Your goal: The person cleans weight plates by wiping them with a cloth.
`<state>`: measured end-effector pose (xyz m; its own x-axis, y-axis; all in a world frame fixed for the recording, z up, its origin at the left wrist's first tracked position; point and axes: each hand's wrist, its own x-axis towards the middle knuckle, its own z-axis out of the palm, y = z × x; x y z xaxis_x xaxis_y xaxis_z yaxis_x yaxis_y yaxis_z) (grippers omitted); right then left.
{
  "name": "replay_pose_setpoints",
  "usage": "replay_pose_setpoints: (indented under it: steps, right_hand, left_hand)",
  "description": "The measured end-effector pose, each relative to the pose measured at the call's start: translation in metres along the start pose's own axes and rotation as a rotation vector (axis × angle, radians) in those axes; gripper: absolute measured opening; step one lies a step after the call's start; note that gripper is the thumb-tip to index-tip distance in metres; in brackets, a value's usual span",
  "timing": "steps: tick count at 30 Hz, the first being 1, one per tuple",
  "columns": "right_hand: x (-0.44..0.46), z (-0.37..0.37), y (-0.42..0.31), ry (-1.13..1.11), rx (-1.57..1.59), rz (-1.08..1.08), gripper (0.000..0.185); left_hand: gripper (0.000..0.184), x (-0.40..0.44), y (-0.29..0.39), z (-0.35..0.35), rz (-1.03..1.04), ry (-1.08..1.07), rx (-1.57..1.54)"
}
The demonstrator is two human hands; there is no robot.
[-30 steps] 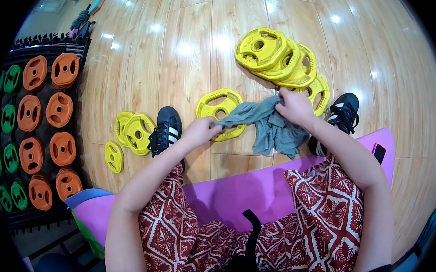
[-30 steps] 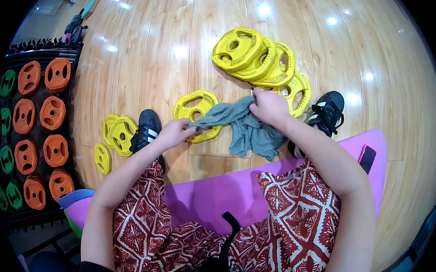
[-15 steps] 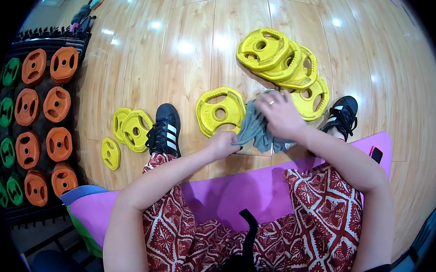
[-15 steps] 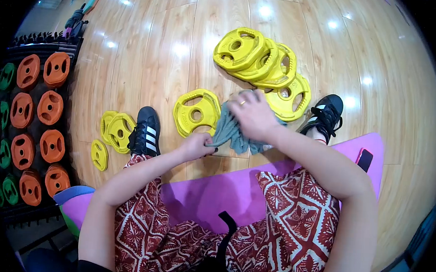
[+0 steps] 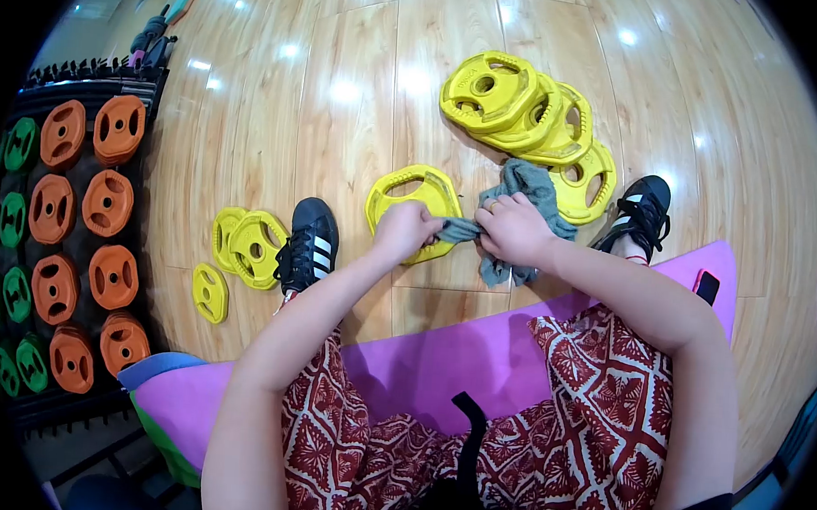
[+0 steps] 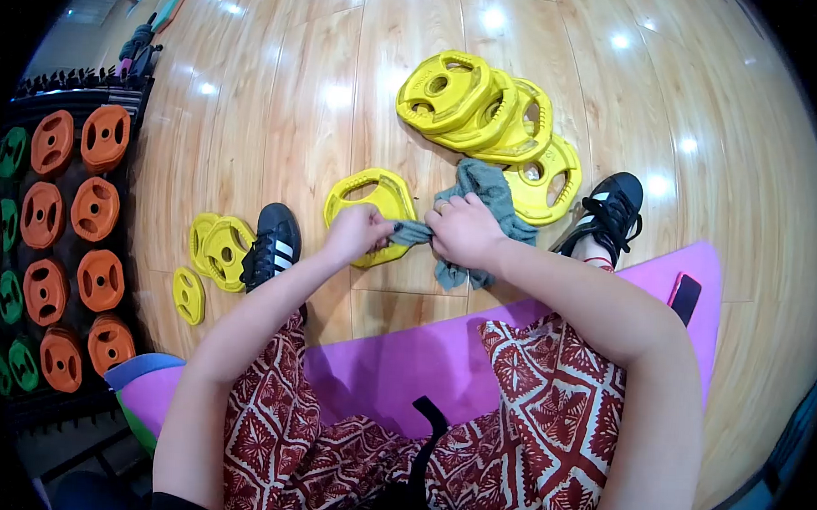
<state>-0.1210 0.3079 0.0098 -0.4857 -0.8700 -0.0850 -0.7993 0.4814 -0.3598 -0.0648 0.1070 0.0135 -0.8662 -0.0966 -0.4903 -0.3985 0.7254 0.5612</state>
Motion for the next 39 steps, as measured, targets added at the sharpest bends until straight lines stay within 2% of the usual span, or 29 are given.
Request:
replay_pose_setpoints:
  steps: [1, 4, 7, 8, 10, 16, 20, 23, 25, 27, 30, 33, 35, 37, 39]
  right_hand:
    - [0.001, 0.001, 0.001, -0.003, -0.004, -0.004, 0.021]
    - [0.001, 0.001, 0.003, -0.032, 0.018, 0.025, 0.019]
    - [0.003, 0.000, 0.009, -0.040, 0.069, 0.051, 0.022]
    - [0.003, 0.000, 0.010, -0.036, 0.089, 0.041, 0.022]
    - [0.004, -0.001, 0.010, -0.029, 0.111, 0.032, 0.021]
    - [0.001, -0.005, 0.008, -0.140, 0.101, 0.048, 0.025]
    - [0.002, -0.005, 0.008, -0.127, 0.090, 0.033, 0.025]
    - [0.000, -0.002, 0.010, -0.108, 0.087, 0.033, 0.024]
    - [0.003, 0.002, 0.009, -0.089, 0.085, 0.028, 0.024]
    - [0.002, 0.003, 0.012, -0.063, 0.090, 0.028, 0.024]
    - [0.001, 0.002, 0.012, -0.061, 0.083, 0.008, 0.023]
    - [0.000, -0.001, 0.012, -0.098, 0.101, 0.012, 0.023]
    - [0.001, -0.001, 0.011, -0.100, 0.103, 0.014, 0.023]
    - [0.000, -0.001, 0.012, -0.111, 0.098, 0.015, 0.023]
    - [0.001, 0.000, 0.011, -0.117, 0.084, 0.011, 0.023]
  left_hand:
    - [0.026, 0.007, 0.004, -0.001, -0.001, 0.003, -0.005]
    - [0.036, 0.020, 0.024, -0.005, 0.062, 0.053, 0.324]
    - [0.038, 0.025, 0.027, 0.001, -0.006, 0.053, 0.388]
    - [0.038, 0.024, 0.025, 0.001, -0.009, 0.055, 0.386]
    - [0.035, 0.022, 0.023, 0.003, -0.153, -0.075, 0.207]
    - [0.033, 0.012, 0.013, 0.017, -0.208, -0.068, 0.378]
    - [0.034, 0.016, 0.010, 0.015, -0.194, -0.094, 0.341]
    - [0.035, 0.022, 0.016, 0.011, -0.159, -0.049, 0.348]
    - [0.040, 0.024, 0.033, 0.002, -0.098, 0.144, 0.315]
    - [0.042, 0.031, 0.032, -0.001, -0.073, 0.086, 0.308]
    - [0.043, 0.034, 0.020, -0.004, -0.131, -0.133, 0.363]
    - [0.042, 0.022, 0.009, 0.004, -0.190, -0.258, 0.404]
    - [0.037, 0.014, 0.004, 0.009, -0.152, -0.221, 0.431]
    - [0.035, 0.005, 0.021, 0.007, -0.145, -0.047, 0.530]
    - [0.033, 0.004, 0.020, 0.010, -0.114, -0.008, 0.533]
